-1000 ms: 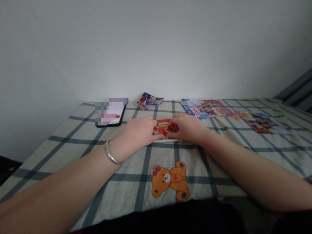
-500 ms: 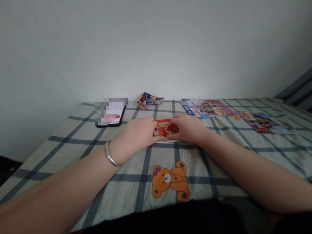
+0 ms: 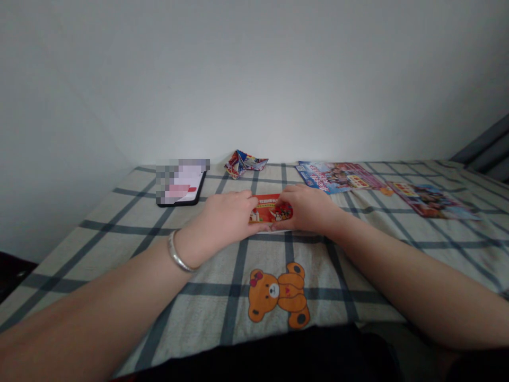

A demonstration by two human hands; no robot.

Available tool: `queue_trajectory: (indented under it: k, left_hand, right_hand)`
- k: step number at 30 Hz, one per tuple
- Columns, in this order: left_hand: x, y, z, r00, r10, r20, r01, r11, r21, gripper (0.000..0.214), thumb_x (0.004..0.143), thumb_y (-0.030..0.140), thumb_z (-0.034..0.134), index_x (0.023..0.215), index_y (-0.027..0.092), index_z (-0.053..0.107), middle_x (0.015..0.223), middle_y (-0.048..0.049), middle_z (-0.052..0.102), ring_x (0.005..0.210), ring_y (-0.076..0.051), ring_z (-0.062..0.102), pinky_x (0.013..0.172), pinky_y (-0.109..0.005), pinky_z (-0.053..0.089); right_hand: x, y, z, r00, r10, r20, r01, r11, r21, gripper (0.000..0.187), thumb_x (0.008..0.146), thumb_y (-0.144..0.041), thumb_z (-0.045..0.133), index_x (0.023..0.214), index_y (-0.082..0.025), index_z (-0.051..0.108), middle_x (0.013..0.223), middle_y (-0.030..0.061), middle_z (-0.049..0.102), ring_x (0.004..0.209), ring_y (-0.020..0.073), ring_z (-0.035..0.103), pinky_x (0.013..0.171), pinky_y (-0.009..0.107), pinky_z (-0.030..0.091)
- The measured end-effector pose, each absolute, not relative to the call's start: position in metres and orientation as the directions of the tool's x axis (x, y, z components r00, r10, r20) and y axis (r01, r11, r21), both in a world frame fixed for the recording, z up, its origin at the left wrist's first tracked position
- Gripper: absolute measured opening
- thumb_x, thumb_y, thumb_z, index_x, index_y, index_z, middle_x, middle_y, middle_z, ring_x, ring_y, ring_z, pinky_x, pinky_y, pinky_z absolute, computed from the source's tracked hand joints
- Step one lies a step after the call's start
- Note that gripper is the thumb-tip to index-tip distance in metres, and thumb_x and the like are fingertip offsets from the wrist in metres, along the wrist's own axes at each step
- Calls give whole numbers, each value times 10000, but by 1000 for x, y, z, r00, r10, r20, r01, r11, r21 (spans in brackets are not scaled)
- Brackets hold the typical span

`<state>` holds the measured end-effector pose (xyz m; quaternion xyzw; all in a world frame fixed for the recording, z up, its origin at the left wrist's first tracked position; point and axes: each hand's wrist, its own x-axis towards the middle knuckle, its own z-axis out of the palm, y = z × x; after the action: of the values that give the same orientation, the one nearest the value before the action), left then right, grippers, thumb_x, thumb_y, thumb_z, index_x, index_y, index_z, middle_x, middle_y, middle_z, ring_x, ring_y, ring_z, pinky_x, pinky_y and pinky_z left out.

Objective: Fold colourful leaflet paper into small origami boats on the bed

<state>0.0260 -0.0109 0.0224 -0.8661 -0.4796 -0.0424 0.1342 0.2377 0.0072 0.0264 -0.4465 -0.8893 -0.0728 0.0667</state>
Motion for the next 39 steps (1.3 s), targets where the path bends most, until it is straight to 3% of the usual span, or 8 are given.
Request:
queue_trajectory:
  k: [6,20,26,33,39]
  left_hand:
    - [15,-6,25,577,804,143,817,-566,-109,465,813,593,600,1076,210,618,986,-64,641,891,-242,612,665,-321,433]
    - [5,-2,22,622,776,110,783,-614,-96,474,831,566,589,1124,194,578,1130,-89,623,997,-258,607,828,-356,473]
    - [-2,1,27,604,796,30,797,-604,-19,508,812,553,619,1176,201,574,1223,-93,581,1045,-248,589,848,-328,472]
    - [-17,11,26,693,721,2,719,-692,67,599,838,552,599,1298,175,523,1325,-125,530,1201,-250,518,1040,-348,388]
    - [-19,13,29,707,707,-7,704,-702,105,595,823,528,621,1295,174,538,1363,-136,527,1245,-250,505,1059,-355,383]
  right_hand:
    - [240,10,28,-608,782,137,793,607,56,578,735,-700,631,1036,-208,665,1054,79,660,971,251,601,761,336,460]
    - [251,11,30,-588,802,110,809,585,64,616,707,-706,651,1082,-217,652,1125,78,648,1005,263,598,775,348,471]
    - [258,16,30,-611,788,80,791,611,23,600,704,-670,683,1087,-208,667,1103,81,648,1005,252,596,809,343,474]
    - [263,18,33,-631,772,73,776,630,33,616,705,-650,693,1128,-204,668,1138,94,655,1058,282,576,907,396,450]
    - [271,20,34,-645,763,52,764,644,32,603,710,-597,721,1175,-218,660,1193,93,645,1101,293,563,959,427,431]
